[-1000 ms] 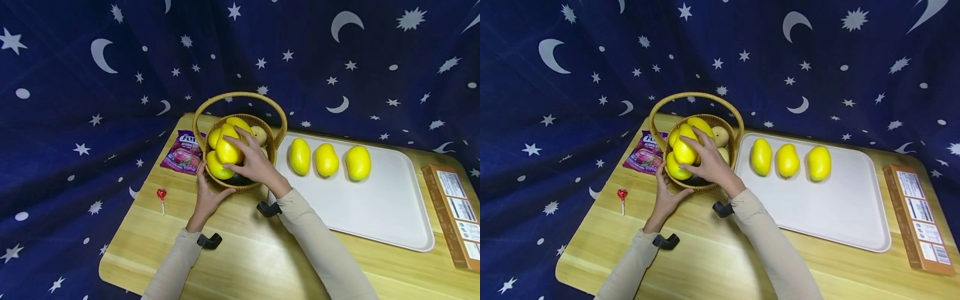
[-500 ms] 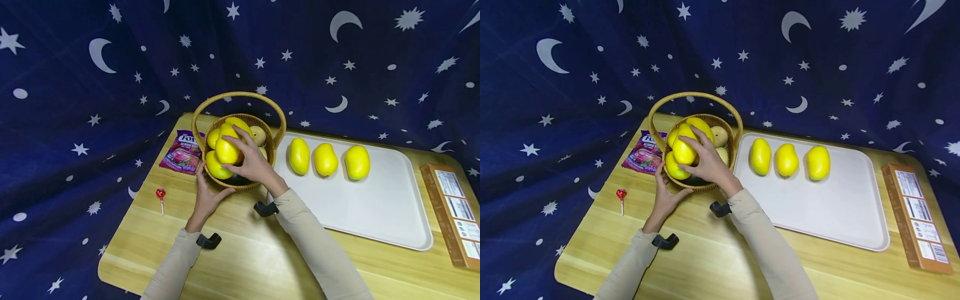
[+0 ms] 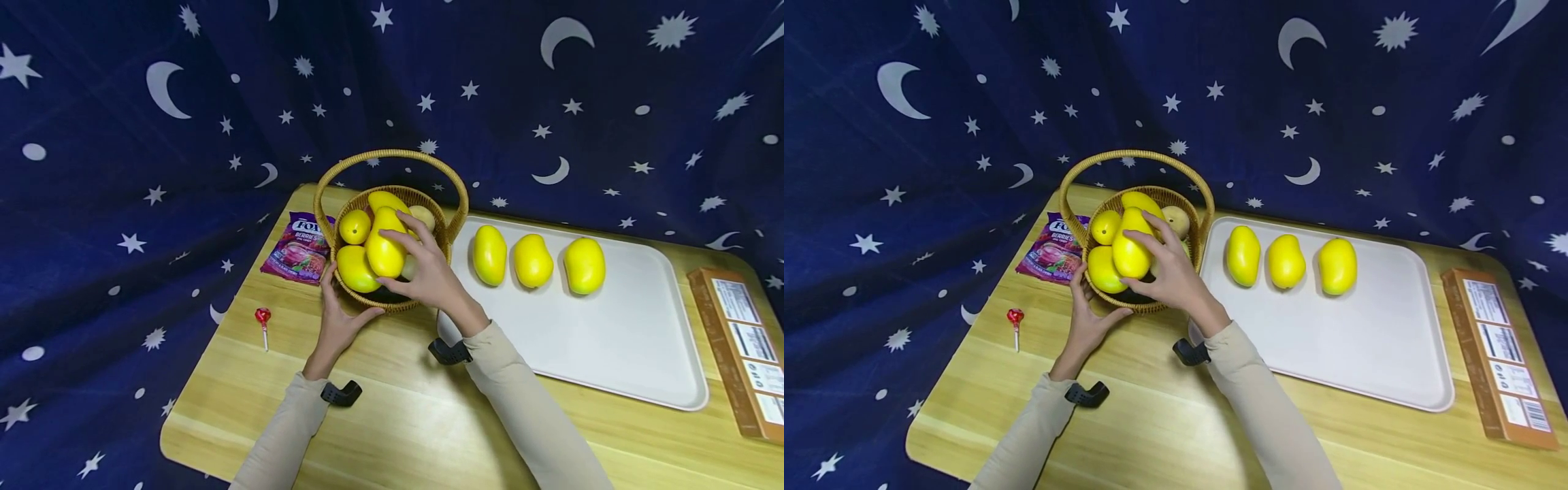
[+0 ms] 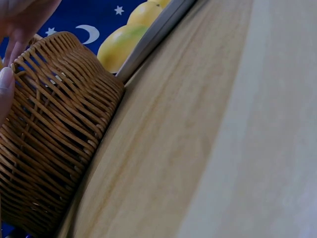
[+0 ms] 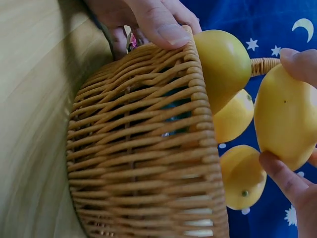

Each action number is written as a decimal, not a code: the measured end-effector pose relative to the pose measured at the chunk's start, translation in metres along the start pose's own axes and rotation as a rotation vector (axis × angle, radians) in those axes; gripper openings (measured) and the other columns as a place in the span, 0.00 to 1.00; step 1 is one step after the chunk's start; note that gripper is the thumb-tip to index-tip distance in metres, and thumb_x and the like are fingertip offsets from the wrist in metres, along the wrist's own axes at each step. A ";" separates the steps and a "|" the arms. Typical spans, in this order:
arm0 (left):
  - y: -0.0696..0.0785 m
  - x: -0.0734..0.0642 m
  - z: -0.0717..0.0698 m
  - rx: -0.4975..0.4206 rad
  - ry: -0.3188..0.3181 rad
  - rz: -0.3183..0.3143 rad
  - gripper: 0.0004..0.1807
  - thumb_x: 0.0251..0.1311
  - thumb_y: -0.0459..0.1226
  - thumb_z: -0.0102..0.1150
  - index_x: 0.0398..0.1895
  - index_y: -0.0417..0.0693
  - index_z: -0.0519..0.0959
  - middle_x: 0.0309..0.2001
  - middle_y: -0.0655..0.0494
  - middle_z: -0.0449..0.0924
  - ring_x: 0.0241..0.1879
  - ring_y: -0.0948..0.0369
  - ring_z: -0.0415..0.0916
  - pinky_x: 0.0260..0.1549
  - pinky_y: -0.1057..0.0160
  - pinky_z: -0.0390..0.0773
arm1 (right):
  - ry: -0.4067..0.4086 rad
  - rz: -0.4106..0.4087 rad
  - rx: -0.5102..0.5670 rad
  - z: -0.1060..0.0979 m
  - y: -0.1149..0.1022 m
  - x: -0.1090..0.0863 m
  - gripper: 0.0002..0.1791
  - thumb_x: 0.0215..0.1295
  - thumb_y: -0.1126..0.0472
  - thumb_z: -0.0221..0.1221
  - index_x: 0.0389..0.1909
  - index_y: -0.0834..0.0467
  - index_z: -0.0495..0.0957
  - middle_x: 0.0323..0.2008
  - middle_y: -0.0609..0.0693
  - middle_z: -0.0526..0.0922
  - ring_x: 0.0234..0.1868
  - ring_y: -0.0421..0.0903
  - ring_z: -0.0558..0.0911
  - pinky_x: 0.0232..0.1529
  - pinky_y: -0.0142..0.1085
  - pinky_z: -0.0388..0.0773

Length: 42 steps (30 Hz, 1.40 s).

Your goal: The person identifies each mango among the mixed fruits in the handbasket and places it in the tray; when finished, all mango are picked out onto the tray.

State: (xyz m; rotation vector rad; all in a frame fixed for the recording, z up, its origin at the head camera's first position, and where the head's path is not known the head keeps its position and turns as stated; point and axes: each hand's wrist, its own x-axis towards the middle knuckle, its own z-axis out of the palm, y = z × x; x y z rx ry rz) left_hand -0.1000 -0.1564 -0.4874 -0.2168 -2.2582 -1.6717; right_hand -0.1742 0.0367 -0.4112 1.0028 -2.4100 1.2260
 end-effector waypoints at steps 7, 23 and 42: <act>-0.020 0.000 0.003 0.001 0.002 -0.028 0.64 0.43 0.34 0.79 0.75 0.36 0.40 0.74 0.34 0.43 0.73 0.42 0.49 0.70 0.40 0.50 | 0.033 0.005 0.029 -0.006 0.002 -0.015 0.39 0.44 0.54 0.78 0.60 0.53 0.75 0.72 0.56 0.59 0.71 0.55 0.63 0.62 0.53 0.71; -0.039 -0.002 0.006 -0.004 0.036 0.011 0.64 0.43 0.58 0.73 0.77 0.53 0.42 0.77 0.47 0.43 0.72 0.50 0.52 0.69 0.44 0.55 | 0.091 -0.048 -0.019 -0.021 0.005 -0.051 0.41 0.39 0.56 0.79 0.60 0.54 0.75 0.70 0.61 0.62 0.70 0.57 0.64 0.63 0.56 0.68; -0.040 -0.003 0.006 -0.020 0.047 -0.003 0.64 0.42 0.54 0.76 0.77 0.54 0.43 0.77 0.46 0.42 0.72 0.50 0.51 0.70 0.44 0.53 | 0.141 0.007 -0.030 -0.050 0.007 -0.095 0.39 0.39 0.53 0.76 0.58 0.54 0.78 0.71 0.59 0.62 0.71 0.55 0.63 0.63 0.53 0.70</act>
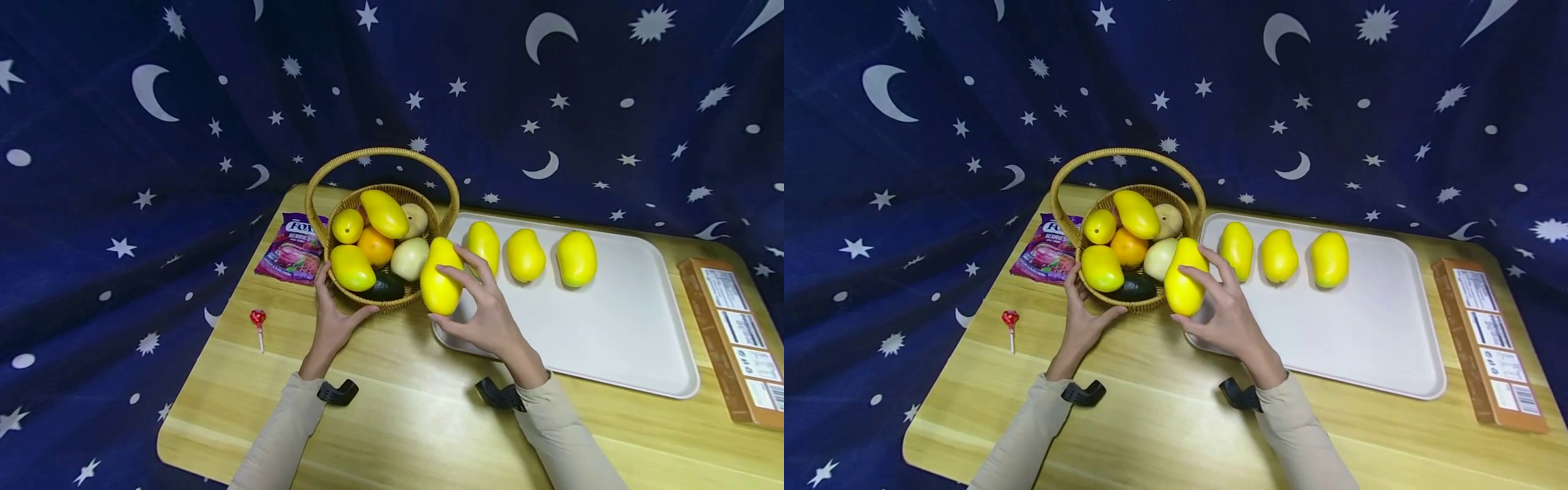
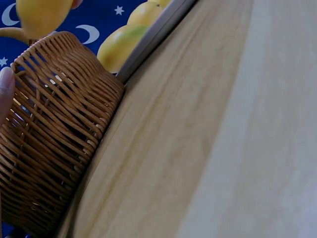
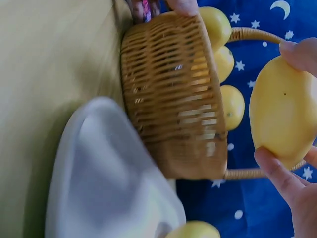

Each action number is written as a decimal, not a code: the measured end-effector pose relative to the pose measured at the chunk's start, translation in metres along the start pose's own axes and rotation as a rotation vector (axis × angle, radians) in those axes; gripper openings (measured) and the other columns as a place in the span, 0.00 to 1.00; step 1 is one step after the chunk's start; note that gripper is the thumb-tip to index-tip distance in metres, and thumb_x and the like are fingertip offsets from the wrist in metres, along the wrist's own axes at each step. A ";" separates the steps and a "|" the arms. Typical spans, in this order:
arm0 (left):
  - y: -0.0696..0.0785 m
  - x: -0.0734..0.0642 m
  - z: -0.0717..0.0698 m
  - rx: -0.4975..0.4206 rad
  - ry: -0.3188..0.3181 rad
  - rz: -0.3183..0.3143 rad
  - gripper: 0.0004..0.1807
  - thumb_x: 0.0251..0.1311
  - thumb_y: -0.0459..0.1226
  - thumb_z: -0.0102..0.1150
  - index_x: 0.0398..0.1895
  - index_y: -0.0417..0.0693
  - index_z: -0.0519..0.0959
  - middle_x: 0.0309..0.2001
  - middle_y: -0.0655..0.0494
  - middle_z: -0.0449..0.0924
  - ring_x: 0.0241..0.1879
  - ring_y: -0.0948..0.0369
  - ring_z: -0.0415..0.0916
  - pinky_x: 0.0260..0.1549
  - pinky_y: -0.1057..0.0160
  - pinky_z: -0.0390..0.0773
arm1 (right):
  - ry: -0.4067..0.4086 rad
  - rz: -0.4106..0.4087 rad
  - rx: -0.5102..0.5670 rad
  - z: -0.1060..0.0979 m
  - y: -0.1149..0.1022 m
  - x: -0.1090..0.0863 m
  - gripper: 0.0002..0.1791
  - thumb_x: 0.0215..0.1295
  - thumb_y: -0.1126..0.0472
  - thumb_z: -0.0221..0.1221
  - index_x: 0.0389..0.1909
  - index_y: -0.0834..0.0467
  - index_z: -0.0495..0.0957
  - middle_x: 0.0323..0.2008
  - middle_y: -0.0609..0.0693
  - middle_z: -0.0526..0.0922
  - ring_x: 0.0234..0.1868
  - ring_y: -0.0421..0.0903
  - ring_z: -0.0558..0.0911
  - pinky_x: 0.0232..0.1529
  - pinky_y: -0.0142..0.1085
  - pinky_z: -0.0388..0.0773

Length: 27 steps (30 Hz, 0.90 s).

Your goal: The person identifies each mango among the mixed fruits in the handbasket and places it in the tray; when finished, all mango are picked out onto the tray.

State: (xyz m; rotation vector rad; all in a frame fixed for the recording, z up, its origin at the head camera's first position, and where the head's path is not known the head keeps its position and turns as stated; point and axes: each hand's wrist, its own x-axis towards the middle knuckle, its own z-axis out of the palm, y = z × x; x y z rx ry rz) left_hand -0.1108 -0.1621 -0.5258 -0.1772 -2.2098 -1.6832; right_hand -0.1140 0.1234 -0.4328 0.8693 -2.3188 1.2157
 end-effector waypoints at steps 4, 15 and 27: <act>0.000 0.000 0.000 0.002 0.001 0.004 0.64 0.42 0.54 0.76 0.77 0.54 0.43 0.76 0.46 0.43 0.72 0.50 0.51 0.70 0.43 0.53 | -0.001 0.012 -0.015 -0.008 0.010 -0.013 0.38 0.40 0.55 0.75 0.58 0.55 0.78 0.71 0.60 0.62 0.70 0.56 0.64 0.65 0.42 0.69; 0.002 0.001 0.000 0.003 -0.010 -0.011 0.64 0.42 0.40 0.80 0.77 0.53 0.43 0.76 0.48 0.44 0.72 0.52 0.52 0.70 0.46 0.53 | -0.125 0.135 -0.101 -0.015 0.035 -0.049 0.42 0.35 0.58 0.79 0.58 0.53 0.77 0.69 0.59 0.63 0.68 0.57 0.65 0.65 0.37 0.66; 0.017 0.002 -0.001 0.013 -0.033 -0.081 0.65 0.40 0.26 0.78 0.76 0.40 0.40 0.76 0.39 0.42 0.73 0.46 0.50 0.71 0.45 0.52 | -0.217 0.148 -0.076 -0.017 0.044 -0.065 0.42 0.38 0.58 0.78 0.61 0.51 0.76 0.71 0.60 0.61 0.70 0.58 0.62 0.65 0.47 0.65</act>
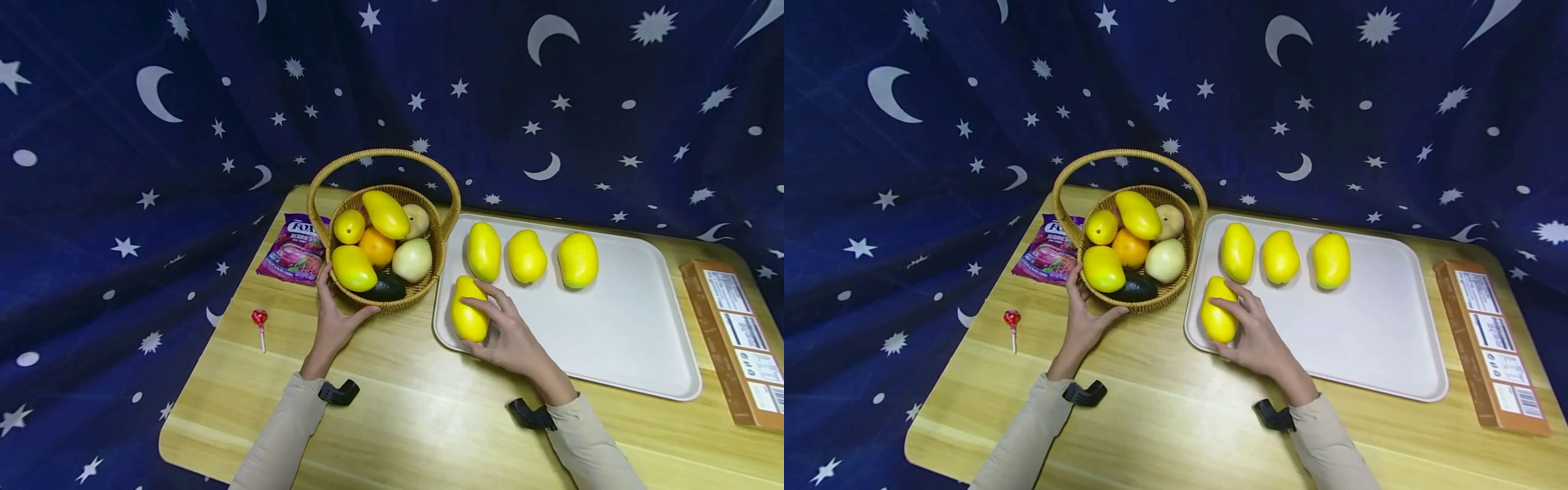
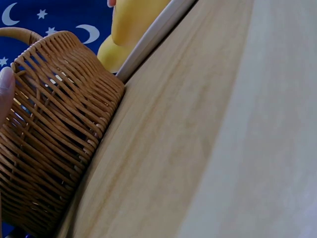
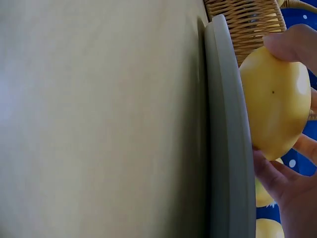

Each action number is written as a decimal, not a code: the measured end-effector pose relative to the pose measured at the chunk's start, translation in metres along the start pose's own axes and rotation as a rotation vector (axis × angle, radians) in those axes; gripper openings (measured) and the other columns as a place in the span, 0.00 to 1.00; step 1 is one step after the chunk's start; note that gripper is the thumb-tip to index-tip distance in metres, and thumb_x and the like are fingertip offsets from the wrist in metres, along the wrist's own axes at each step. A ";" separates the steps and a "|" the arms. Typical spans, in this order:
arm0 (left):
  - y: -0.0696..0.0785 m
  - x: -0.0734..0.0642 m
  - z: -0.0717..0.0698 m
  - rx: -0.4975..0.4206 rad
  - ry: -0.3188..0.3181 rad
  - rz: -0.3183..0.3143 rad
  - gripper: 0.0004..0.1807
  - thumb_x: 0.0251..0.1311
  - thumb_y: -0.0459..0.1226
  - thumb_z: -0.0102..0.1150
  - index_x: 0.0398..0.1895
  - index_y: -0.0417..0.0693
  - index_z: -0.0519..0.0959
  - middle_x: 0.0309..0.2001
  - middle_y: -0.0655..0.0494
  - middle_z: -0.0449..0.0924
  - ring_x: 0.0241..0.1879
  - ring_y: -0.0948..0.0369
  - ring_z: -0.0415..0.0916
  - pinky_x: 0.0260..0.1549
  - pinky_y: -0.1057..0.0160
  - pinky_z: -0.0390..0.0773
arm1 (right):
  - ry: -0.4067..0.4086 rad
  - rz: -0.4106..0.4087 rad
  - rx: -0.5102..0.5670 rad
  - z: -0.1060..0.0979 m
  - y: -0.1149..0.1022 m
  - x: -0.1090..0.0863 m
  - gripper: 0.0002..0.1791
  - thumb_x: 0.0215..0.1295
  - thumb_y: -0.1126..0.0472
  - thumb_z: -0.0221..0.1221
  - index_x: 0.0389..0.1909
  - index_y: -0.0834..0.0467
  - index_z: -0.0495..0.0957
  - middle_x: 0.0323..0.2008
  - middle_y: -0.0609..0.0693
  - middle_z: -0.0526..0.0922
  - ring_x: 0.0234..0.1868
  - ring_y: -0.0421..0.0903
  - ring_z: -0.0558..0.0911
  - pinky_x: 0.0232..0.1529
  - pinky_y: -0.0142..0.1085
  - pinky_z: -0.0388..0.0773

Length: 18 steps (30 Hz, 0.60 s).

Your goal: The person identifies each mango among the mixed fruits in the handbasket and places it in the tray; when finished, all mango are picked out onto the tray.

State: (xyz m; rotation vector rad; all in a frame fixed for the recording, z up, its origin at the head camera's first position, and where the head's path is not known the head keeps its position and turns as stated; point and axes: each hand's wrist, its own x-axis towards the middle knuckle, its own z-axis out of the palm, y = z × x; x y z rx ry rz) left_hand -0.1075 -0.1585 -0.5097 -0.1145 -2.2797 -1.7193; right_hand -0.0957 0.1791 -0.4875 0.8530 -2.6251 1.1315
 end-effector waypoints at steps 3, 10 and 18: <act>0.012 -0.001 -0.001 0.000 -0.004 -0.015 0.63 0.42 0.28 0.78 0.76 0.39 0.41 0.75 0.38 0.43 0.72 0.46 0.51 0.71 0.45 0.52 | -0.019 -0.003 -0.002 0.000 0.001 0.000 0.42 0.39 0.59 0.78 0.62 0.51 0.75 0.72 0.60 0.60 0.70 0.58 0.61 0.63 0.52 0.66; 0.005 -0.001 -0.001 -0.010 -0.004 -0.012 0.64 0.42 0.31 0.79 0.76 0.40 0.41 0.76 0.40 0.43 0.73 0.48 0.50 0.72 0.47 0.51 | -0.065 0.008 -0.008 0.000 0.002 0.002 0.47 0.41 0.58 0.78 0.67 0.50 0.69 0.74 0.59 0.57 0.72 0.58 0.60 0.69 0.40 0.58; -0.013 0.000 0.001 -0.011 0.011 0.033 0.66 0.40 0.33 0.80 0.77 0.50 0.41 0.77 0.46 0.42 0.73 0.51 0.51 0.71 0.49 0.52 | -0.062 0.004 0.011 0.001 0.002 0.003 0.46 0.42 0.58 0.78 0.67 0.53 0.70 0.74 0.60 0.56 0.73 0.59 0.57 0.71 0.36 0.51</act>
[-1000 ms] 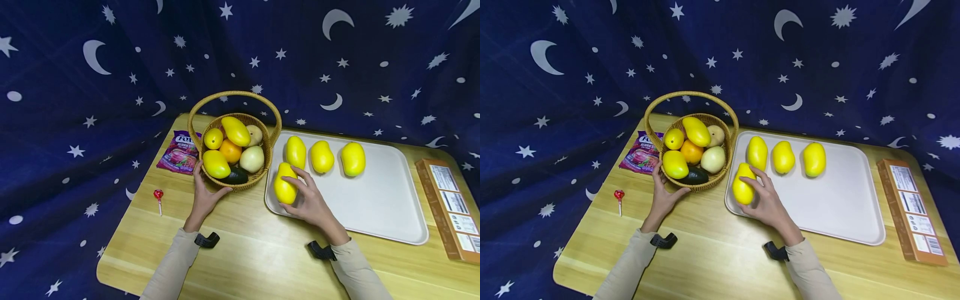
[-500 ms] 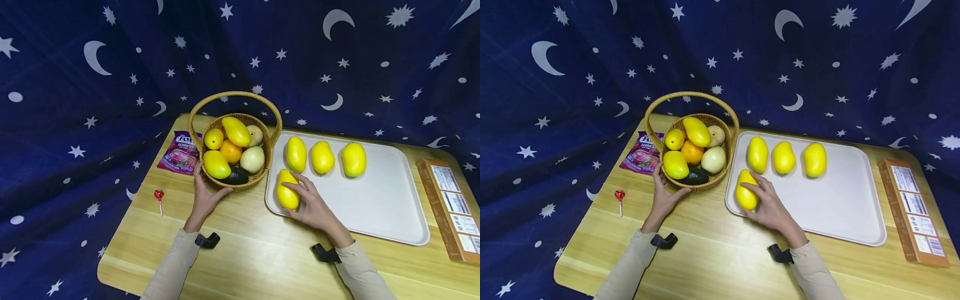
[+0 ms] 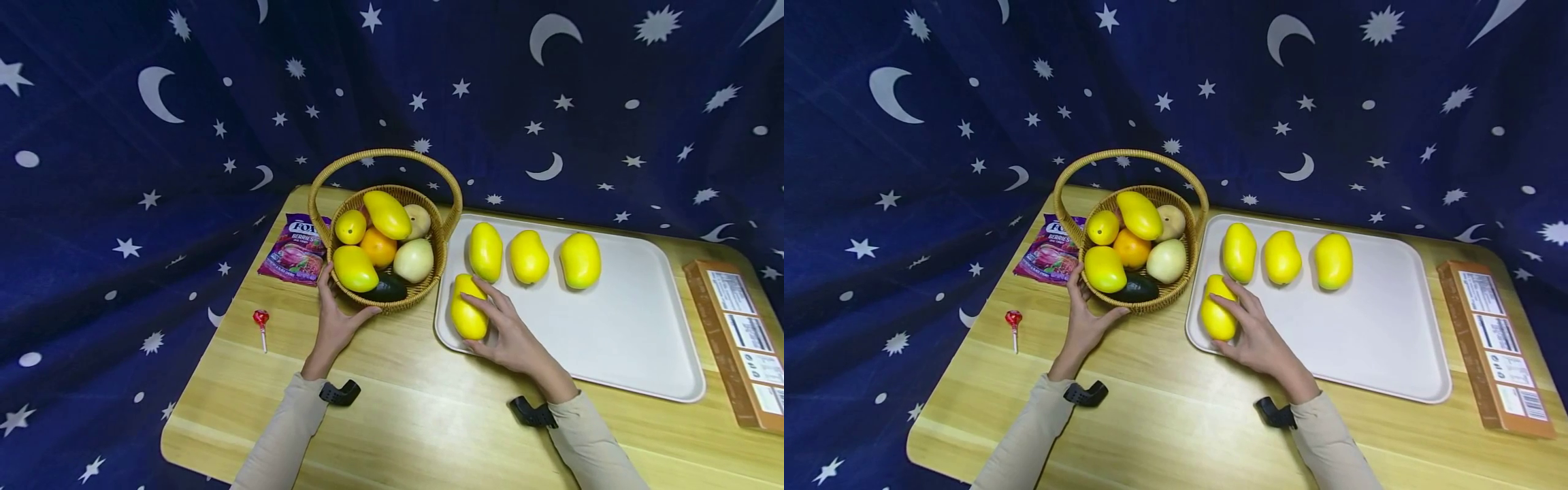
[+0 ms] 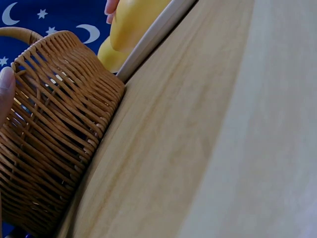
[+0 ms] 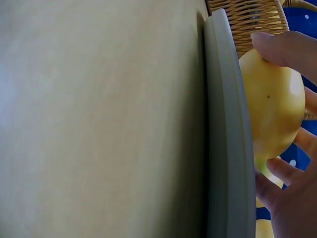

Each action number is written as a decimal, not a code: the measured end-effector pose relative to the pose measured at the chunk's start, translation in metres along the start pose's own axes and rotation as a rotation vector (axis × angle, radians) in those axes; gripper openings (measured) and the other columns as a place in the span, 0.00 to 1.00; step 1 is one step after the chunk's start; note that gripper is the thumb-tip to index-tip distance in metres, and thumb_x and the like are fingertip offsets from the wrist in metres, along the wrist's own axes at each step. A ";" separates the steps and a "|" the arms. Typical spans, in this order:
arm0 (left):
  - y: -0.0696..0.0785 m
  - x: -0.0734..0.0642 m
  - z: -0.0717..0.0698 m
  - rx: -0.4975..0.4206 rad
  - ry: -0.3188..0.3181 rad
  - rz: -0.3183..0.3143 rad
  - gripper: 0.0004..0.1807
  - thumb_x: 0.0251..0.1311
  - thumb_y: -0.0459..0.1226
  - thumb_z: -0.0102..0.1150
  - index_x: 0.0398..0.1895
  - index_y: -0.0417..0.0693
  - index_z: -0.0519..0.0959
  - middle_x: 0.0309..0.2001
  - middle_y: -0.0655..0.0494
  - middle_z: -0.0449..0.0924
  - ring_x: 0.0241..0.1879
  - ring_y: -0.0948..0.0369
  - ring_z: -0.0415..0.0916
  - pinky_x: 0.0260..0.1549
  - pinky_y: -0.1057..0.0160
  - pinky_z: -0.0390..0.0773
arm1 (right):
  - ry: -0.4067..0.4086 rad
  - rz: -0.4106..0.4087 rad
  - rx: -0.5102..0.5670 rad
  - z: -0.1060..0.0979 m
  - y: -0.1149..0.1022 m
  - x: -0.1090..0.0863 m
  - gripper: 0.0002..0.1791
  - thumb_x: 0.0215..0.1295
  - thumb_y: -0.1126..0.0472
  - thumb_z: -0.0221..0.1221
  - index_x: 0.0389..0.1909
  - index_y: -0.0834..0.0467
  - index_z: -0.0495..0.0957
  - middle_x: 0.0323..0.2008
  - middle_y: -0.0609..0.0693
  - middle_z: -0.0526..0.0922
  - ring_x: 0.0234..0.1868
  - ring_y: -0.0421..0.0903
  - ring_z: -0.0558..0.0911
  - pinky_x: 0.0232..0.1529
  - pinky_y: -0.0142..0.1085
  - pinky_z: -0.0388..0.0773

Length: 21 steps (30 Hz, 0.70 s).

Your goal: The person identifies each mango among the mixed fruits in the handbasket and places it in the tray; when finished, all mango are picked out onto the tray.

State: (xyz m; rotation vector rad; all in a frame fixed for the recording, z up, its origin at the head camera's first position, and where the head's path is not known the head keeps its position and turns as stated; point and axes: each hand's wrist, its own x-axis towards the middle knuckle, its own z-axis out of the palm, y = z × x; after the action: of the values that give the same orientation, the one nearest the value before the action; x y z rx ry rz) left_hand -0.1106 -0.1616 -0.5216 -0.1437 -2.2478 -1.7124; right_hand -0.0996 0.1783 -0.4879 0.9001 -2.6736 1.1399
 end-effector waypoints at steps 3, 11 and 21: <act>0.000 -0.001 0.000 0.000 0.004 0.018 0.65 0.42 0.35 0.80 0.77 0.52 0.42 0.76 0.47 0.44 0.73 0.52 0.51 0.71 0.49 0.53 | 0.002 -0.008 0.004 0.000 0.000 0.000 0.45 0.42 0.58 0.78 0.66 0.52 0.71 0.74 0.60 0.56 0.73 0.60 0.57 0.72 0.35 0.50; 0.000 -0.001 0.000 0.004 0.004 0.038 0.63 0.44 0.41 0.79 0.77 0.55 0.42 0.76 0.48 0.44 0.73 0.53 0.51 0.71 0.46 0.52 | 0.027 -0.056 0.011 0.002 0.002 0.001 0.44 0.42 0.58 0.78 0.64 0.54 0.73 0.73 0.61 0.58 0.72 0.63 0.58 0.72 0.31 0.46; 0.030 -0.001 -0.002 0.000 -0.024 -0.041 0.63 0.43 0.28 0.77 0.76 0.41 0.40 0.76 0.39 0.42 0.73 0.48 0.49 0.72 0.48 0.50 | 0.080 -0.082 0.012 -0.001 0.002 0.003 0.42 0.41 0.60 0.77 0.63 0.56 0.74 0.71 0.63 0.61 0.70 0.66 0.58 0.73 0.39 0.47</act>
State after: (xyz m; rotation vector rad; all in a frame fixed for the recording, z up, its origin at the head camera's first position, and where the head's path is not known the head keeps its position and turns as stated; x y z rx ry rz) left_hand -0.1013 -0.1551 -0.4940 -0.1191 -2.2829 -1.7406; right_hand -0.1032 0.1782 -0.4877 0.9363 -2.5443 1.1507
